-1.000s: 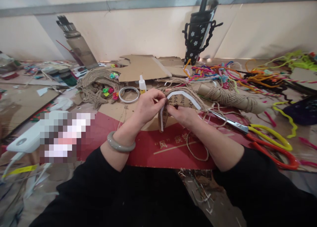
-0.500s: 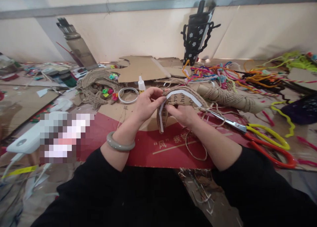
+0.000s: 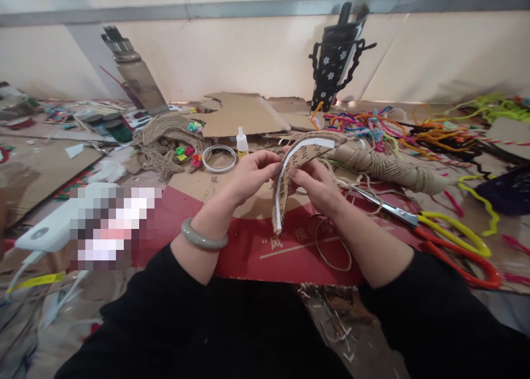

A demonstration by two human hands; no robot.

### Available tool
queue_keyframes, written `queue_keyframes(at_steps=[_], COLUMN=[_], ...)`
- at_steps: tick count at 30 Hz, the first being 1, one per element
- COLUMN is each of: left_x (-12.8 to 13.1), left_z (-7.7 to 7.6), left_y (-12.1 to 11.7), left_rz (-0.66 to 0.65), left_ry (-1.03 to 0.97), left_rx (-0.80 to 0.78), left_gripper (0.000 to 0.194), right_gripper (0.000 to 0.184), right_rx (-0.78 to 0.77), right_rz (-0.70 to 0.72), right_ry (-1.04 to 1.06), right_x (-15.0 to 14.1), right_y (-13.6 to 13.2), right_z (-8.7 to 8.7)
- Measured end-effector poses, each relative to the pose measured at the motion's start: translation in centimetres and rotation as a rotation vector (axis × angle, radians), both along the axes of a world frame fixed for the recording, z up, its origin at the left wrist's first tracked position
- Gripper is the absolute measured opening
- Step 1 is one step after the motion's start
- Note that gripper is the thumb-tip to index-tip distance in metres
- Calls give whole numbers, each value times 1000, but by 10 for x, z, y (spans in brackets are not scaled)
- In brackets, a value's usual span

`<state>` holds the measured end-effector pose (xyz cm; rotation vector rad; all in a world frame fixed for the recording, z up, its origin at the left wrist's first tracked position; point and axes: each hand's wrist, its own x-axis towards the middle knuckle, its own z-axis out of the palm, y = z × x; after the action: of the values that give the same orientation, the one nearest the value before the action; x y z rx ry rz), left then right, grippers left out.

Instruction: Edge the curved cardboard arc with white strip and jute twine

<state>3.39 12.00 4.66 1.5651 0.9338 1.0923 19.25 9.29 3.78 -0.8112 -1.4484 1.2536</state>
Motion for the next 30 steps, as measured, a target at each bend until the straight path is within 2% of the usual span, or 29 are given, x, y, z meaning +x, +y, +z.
queue_keyframes(at_steps=[4,8,13,17,20,25,28,30], left_x=[-1,-3,-4,-4,-5,-4,-3,-2], left_z=[-3,-2,1,2,4,5,4,2], left_y=[2,3,1,0,-1,-3,-4,-4], left_rz=[109,184,85,-11,-36,-78,-97,-89], left_ry=[10,-107,-230,-293,-332,-321,-270,-224], left_rx=[127,176,111,-6,-105,-161,-168,-172], left_gripper=[16,24,38,37,36,35,34,34], right_gripper=[44,41,39,38,39,44,52,50], right_rx=[-37,-104,-190,-118,-47,-2,41,61], right_rz=[14,121,303,413,338,0,-61,-77], right_ry=[-79,-178,-272,-354,-360,-111,-17,-16], right_x=[3,4,4,6,6,3,3,2], right_y=[1,0,-2,-2,-1,2,2,2], right_z=[0,0,1,3,3,3,4,5])
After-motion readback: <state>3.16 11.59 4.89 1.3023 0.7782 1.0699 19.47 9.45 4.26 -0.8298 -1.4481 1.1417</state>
